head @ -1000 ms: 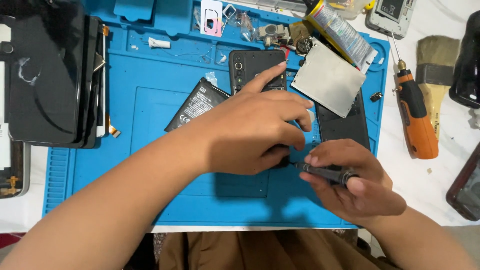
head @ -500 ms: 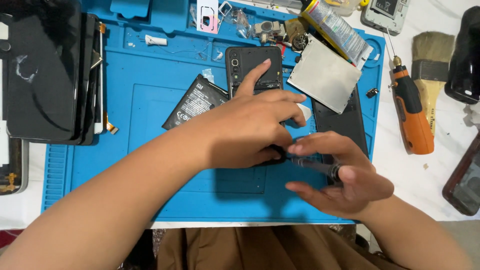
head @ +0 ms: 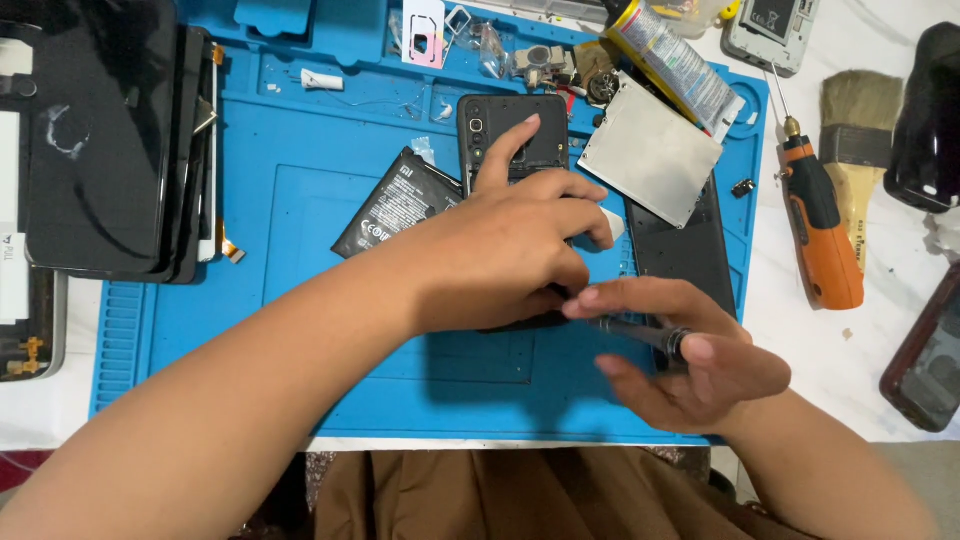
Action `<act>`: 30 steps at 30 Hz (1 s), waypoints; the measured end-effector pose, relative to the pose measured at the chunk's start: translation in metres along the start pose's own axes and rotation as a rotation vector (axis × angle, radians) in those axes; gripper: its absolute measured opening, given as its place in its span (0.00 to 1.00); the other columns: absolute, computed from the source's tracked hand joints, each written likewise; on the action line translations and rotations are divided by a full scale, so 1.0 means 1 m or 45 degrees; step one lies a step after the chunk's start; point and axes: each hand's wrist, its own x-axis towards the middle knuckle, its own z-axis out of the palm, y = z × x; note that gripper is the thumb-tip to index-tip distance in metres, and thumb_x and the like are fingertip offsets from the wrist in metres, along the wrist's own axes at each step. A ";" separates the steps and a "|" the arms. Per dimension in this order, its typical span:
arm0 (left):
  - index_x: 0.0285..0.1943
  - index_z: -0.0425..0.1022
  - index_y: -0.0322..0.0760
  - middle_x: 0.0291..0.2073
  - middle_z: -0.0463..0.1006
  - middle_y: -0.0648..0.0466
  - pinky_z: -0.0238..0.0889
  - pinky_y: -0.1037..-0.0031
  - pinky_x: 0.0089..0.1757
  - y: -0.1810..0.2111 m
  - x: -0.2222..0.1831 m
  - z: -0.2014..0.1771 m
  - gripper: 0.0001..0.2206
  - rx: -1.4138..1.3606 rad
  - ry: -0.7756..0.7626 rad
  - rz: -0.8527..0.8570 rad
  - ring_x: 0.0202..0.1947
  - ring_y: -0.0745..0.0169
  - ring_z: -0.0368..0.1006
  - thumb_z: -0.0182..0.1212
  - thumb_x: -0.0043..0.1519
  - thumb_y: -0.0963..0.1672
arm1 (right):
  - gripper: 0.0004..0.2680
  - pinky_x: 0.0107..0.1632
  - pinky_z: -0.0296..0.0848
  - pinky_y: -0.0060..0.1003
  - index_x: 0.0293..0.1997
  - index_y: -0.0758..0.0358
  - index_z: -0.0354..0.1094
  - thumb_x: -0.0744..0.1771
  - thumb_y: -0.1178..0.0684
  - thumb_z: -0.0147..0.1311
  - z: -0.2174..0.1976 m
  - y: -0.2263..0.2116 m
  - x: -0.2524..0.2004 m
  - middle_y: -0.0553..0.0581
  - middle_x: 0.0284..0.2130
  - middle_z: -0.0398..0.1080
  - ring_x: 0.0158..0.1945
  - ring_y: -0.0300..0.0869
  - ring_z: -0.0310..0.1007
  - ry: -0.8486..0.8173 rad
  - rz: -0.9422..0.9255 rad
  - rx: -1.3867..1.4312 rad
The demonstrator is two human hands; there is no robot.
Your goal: The person disassembles a smartphone by removing screws from the back and using a prying tool to separate the back cover. They carefully lift the cover to expose the internal components, including the battery and circuit board.
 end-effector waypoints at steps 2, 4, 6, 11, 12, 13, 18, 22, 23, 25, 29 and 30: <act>0.30 0.86 0.49 0.51 0.75 0.52 0.24 0.21 0.62 0.000 0.001 -0.002 0.02 0.009 -0.058 -0.009 0.65 0.38 0.60 0.69 0.54 0.45 | 0.28 0.47 0.83 0.45 0.65 0.47 0.42 0.66 0.63 0.63 0.000 0.001 0.000 0.74 0.46 0.66 0.43 0.56 0.75 0.020 -0.048 -0.264; 0.30 0.85 0.48 0.51 0.75 0.52 0.26 0.20 0.61 -0.002 -0.001 0.002 0.01 0.013 -0.029 0.013 0.64 0.39 0.60 0.70 0.52 0.44 | 0.26 0.48 0.84 0.46 0.70 0.47 0.43 0.67 0.67 0.54 -0.002 -0.002 -0.005 0.74 0.46 0.68 0.44 0.57 0.78 0.027 0.005 -0.162; 0.31 0.85 0.47 0.50 0.75 0.52 0.28 0.20 0.61 -0.002 -0.002 0.004 0.02 0.015 0.001 0.032 0.64 0.40 0.61 0.71 0.51 0.44 | 0.26 0.49 0.85 0.46 0.74 0.48 0.44 0.69 0.71 0.44 -0.002 -0.002 -0.005 0.74 0.46 0.70 0.45 0.59 0.81 0.033 0.061 -0.057; 0.28 0.85 0.47 0.50 0.75 0.52 0.26 0.20 0.61 -0.001 -0.001 0.002 0.02 0.006 -0.042 0.004 0.63 0.40 0.61 0.71 0.52 0.45 | 0.28 0.45 0.85 0.44 0.65 0.50 0.43 0.66 0.67 0.62 -0.003 -0.004 -0.001 0.71 0.44 0.67 0.39 0.54 0.77 0.010 -0.064 -0.286; 0.28 0.85 0.47 0.50 0.75 0.52 0.26 0.20 0.61 -0.001 0.000 0.002 0.02 0.007 -0.042 0.004 0.63 0.40 0.61 0.71 0.52 0.45 | 0.28 0.45 0.85 0.44 0.65 0.50 0.43 0.66 0.67 0.62 -0.005 -0.003 -0.003 0.71 0.44 0.67 0.39 0.54 0.77 0.011 -0.065 -0.286; 0.28 0.85 0.46 0.50 0.75 0.52 0.26 0.20 0.61 -0.001 0.000 0.002 0.02 0.002 -0.037 0.011 0.63 0.40 0.61 0.70 0.53 0.45 | 0.26 0.48 0.87 0.47 0.68 0.51 0.42 0.67 0.70 0.52 -0.006 -0.002 -0.005 0.75 0.45 0.68 0.43 0.58 0.80 -0.002 -0.031 -0.119; 0.30 0.84 0.47 0.49 0.75 0.52 0.27 0.21 0.61 -0.001 -0.001 0.003 0.03 -0.021 -0.012 0.009 0.63 0.42 0.62 0.69 0.55 0.45 | 0.26 0.56 0.87 0.55 0.68 0.55 0.42 0.67 0.65 0.58 -0.003 0.002 0.000 0.82 0.50 0.64 0.52 0.64 0.77 -0.039 -0.105 0.002; 0.29 0.85 0.48 0.49 0.74 0.52 0.27 0.20 0.61 -0.001 -0.001 0.003 0.02 0.001 -0.042 0.016 0.62 0.43 0.62 0.71 0.53 0.46 | 0.25 0.46 0.87 0.45 0.68 0.52 0.43 0.67 0.72 0.46 -0.006 0.000 -0.005 0.76 0.45 0.67 0.43 0.58 0.80 0.013 -0.058 -0.070; 0.29 0.85 0.48 0.48 0.74 0.52 0.27 0.21 0.61 -0.001 -0.002 0.003 0.01 -0.013 -0.026 0.024 0.61 0.44 0.63 0.70 0.52 0.45 | 0.24 0.48 0.89 0.50 0.68 0.53 0.42 0.67 0.73 0.41 -0.008 0.000 -0.007 0.79 0.46 0.67 0.46 0.62 0.81 -0.015 -0.021 0.081; 0.32 0.85 0.47 0.48 0.75 0.52 0.28 0.21 0.61 -0.002 -0.002 0.006 0.02 -0.013 -0.013 0.032 0.60 0.43 0.63 0.70 0.52 0.45 | 0.24 0.50 0.86 0.47 0.68 0.51 0.44 0.67 0.67 0.51 -0.003 0.004 -0.006 0.76 0.48 0.65 0.48 0.59 0.79 0.030 -0.047 -0.052; 0.29 0.84 0.44 0.48 0.75 0.51 0.28 0.20 0.61 -0.003 -0.003 0.007 0.04 -0.018 0.008 0.051 0.60 0.43 0.63 0.72 0.52 0.45 | 0.29 0.49 0.84 0.39 0.74 0.44 0.50 0.68 0.70 0.57 -0.003 -0.003 -0.017 0.65 0.47 0.68 0.44 0.51 0.78 0.115 0.077 -0.294; 0.29 0.84 0.44 0.48 0.75 0.51 0.28 0.20 0.61 -0.003 -0.003 0.007 0.04 -0.019 0.008 0.053 0.60 0.43 0.63 0.72 0.52 0.45 | 0.29 0.49 0.84 0.39 0.74 0.44 0.50 0.68 0.70 0.57 -0.005 -0.004 -0.017 0.65 0.47 0.68 0.44 0.51 0.78 0.115 0.078 -0.296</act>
